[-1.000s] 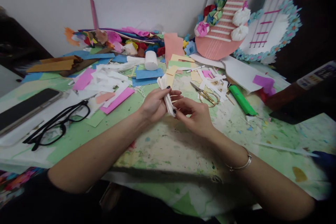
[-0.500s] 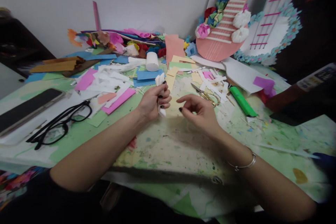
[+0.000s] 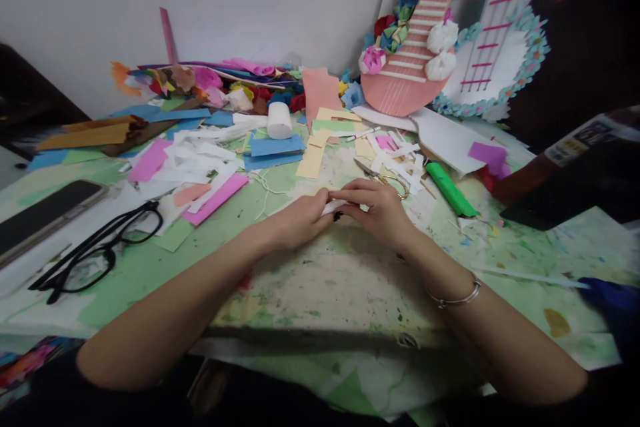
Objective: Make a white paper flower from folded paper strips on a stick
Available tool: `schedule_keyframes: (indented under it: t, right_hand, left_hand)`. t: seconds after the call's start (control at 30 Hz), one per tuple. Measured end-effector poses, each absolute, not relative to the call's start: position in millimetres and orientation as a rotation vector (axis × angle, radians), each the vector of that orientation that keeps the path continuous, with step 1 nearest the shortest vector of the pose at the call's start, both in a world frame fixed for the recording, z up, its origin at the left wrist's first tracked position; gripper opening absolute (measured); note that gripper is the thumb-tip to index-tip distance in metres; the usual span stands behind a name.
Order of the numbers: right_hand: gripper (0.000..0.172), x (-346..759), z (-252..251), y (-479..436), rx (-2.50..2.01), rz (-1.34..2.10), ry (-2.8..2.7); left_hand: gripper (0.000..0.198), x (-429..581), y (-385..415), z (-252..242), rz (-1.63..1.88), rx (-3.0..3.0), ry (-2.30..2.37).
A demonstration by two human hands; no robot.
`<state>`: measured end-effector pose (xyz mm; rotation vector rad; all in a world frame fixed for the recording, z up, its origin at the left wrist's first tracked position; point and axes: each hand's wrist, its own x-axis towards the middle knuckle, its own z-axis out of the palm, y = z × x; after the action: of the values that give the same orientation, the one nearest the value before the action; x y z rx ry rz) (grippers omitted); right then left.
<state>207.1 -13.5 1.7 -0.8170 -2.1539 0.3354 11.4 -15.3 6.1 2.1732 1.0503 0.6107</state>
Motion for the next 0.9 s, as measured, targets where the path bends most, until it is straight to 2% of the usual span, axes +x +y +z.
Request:
schedule_keyframes:
  t: [0.17,0.4,0.63,0.9]
  right_hand:
    - [0.025,215.9,-10.9,-1.2,-0.949,0.247,-2.257]
    - [0.028,212.4,-20.0,-0.7,-0.936,0.146,-2.349]
    - [0.029,211.1,-21.1,-5.7,-0.92,0.097,-2.368]
    - [0.029,207.8,-18.1,-7.8,-0.994,0.066,-2.362]
  left_hand:
    - [0.024,3.9,-3.1,2.0,0.457,2.579,1.016]
    - [0.033,-21.5,-3.5,-11.1,0.639,2.794,0.948]
    - [0.042,-33.0,-12.0,-15.6,0.429,2.897,1.171]
    - [0.031,-41.9,-8.1,-7.2,0.799,2.506,1.1]
